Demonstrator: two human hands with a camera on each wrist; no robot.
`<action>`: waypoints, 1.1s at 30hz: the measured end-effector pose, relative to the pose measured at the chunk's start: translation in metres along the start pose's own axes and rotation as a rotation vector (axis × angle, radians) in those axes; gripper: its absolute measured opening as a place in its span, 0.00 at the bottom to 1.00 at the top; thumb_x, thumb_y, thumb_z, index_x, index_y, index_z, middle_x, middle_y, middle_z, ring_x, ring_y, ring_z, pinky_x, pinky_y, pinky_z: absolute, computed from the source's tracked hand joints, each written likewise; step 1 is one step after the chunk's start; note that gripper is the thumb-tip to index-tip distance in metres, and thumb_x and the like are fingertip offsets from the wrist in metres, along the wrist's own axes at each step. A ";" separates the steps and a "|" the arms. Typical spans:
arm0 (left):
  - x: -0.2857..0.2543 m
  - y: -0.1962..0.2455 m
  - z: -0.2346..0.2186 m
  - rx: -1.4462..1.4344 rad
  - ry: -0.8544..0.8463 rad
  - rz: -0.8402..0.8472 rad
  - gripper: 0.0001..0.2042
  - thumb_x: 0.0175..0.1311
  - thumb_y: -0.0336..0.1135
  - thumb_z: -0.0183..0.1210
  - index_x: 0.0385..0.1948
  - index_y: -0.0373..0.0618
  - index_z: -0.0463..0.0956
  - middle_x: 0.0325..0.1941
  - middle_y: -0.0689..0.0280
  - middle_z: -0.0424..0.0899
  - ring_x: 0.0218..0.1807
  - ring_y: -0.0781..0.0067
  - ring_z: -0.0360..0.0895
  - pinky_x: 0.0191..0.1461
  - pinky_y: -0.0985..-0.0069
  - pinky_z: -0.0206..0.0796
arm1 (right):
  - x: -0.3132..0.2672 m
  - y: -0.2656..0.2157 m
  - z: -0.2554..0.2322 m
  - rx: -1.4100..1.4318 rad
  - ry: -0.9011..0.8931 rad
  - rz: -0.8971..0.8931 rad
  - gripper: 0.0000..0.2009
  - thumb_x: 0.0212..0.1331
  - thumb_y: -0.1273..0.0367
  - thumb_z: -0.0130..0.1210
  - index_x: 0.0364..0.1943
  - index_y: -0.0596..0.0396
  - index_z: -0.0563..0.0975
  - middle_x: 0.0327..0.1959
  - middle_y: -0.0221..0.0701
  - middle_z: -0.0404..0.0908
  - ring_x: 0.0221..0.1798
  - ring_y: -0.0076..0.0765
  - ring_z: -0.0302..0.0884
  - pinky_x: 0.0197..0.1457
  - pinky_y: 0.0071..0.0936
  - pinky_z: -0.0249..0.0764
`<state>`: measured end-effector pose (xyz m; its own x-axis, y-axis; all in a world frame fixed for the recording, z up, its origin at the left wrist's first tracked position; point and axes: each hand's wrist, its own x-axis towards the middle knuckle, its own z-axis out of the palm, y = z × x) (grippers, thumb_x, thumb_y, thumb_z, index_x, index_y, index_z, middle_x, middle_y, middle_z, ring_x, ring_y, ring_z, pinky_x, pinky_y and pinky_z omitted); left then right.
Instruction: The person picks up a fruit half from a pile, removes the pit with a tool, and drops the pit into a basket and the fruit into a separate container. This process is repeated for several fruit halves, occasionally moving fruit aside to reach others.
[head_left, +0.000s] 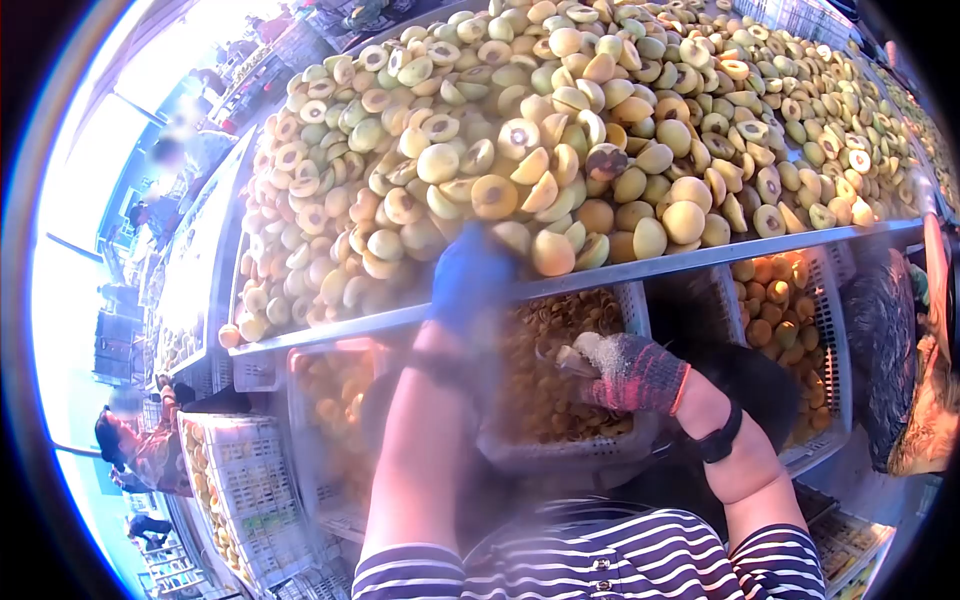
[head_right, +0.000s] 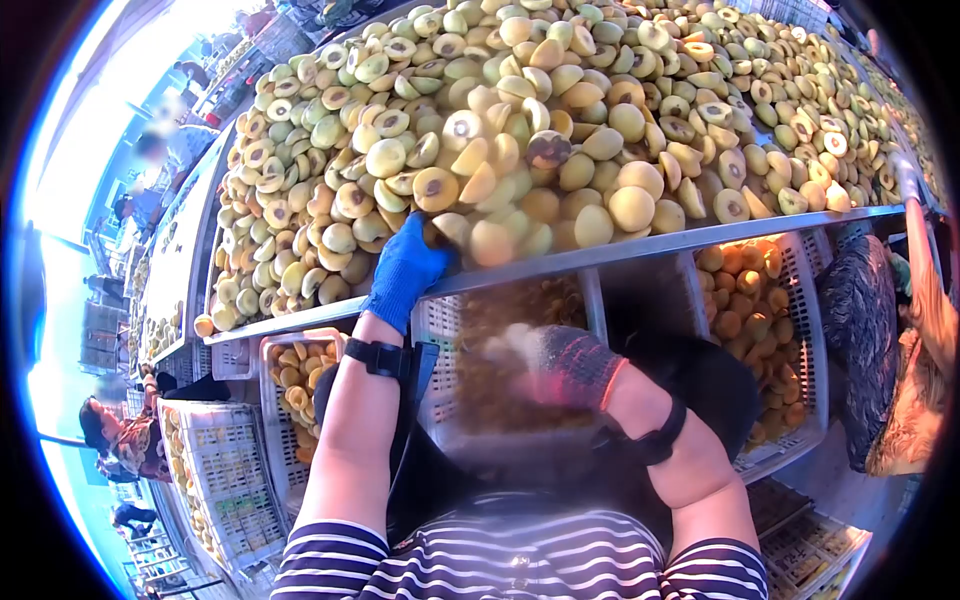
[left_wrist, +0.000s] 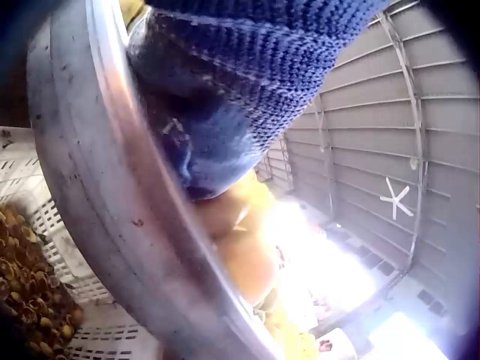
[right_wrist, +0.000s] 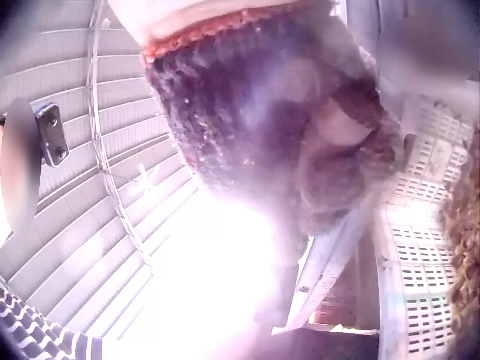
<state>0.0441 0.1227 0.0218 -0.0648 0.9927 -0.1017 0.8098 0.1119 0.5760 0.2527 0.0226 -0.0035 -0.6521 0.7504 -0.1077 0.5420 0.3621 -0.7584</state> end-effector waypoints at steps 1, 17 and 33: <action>0.000 0.004 0.000 0.075 0.004 0.101 0.28 0.48 0.43 0.65 0.54 0.45 0.72 0.45 0.48 0.82 0.50 0.49 0.78 0.53 0.62 0.70 | 0.003 -0.001 0.001 0.069 0.088 -0.001 0.18 0.53 0.61 0.62 0.41 0.56 0.70 0.28 0.43 0.77 0.34 0.52 0.77 0.39 0.41 0.72; -0.063 -0.057 -0.018 -1.403 -0.138 0.208 0.22 0.65 0.33 0.51 0.59 0.32 0.64 0.56 0.56 0.73 0.57 0.66 0.71 0.61 0.71 0.66 | 0.080 -0.045 0.048 0.652 0.353 -0.197 0.18 0.59 0.65 0.60 0.51 0.55 0.70 0.32 0.26 0.74 0.33 0.21 0.72 0.38 0.23 0.72; -0.060 -0.079 -0.032 -0.789 0.185 0.544 0.12 0.71 0.36 0.44 0.39 0.34 0.67 0.43 0.59 0.77 0.41 0.75 0.73 0.49 0.77 0.66 | 0.094 -0.066 0.041 0.127 0.320 -0.093 0.19 0.53 0.62 0.65 0.42 0.60 0.73 0.31 0.43 0.78 0.34 0.51 0.77 0.38 0.39 0.72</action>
<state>-0.0346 0.0553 0.0078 0.0575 0.9018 0.4284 0.1378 -0.4322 0.8912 0.1338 0.0462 0.0105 -0.4855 0.8601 0.1570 0.4048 0.3803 -0.8316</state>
